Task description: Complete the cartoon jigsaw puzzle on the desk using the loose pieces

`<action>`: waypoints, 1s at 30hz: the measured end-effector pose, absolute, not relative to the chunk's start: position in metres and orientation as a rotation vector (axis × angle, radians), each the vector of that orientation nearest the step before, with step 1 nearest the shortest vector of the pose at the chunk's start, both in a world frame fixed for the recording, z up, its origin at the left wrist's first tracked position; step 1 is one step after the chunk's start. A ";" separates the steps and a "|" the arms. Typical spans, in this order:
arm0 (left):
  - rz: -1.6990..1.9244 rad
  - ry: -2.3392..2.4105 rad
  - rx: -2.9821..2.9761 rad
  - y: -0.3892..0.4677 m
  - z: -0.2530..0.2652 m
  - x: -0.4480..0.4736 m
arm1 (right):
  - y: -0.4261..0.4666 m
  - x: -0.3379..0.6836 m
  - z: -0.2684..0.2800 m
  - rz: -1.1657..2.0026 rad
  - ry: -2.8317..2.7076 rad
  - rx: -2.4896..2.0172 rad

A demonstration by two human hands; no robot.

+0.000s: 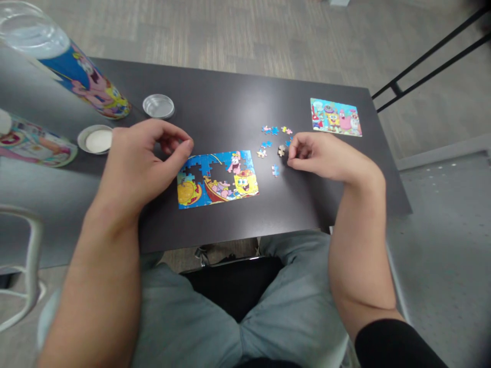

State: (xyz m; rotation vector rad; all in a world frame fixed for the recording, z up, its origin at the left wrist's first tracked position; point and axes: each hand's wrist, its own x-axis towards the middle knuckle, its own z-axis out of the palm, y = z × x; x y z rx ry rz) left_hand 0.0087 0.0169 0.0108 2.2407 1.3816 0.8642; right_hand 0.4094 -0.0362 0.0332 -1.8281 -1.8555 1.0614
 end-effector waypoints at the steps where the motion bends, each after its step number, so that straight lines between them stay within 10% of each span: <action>1: 0.869 1.378 2.237 0.016 0.011 0.009 | -0.036 0.409 0.033 1.091 -1.865 -1.794; 16: 0.910 1.305 2.170 0.018 0.005 0.010 | -0.022 0.393 0.025 0.746 -1.955 -1.909; 30: 0.866 1.317 2.196 0.015 0.003 0.012 | -0.031 0.371 0.031 1.037 -1.859 -1.567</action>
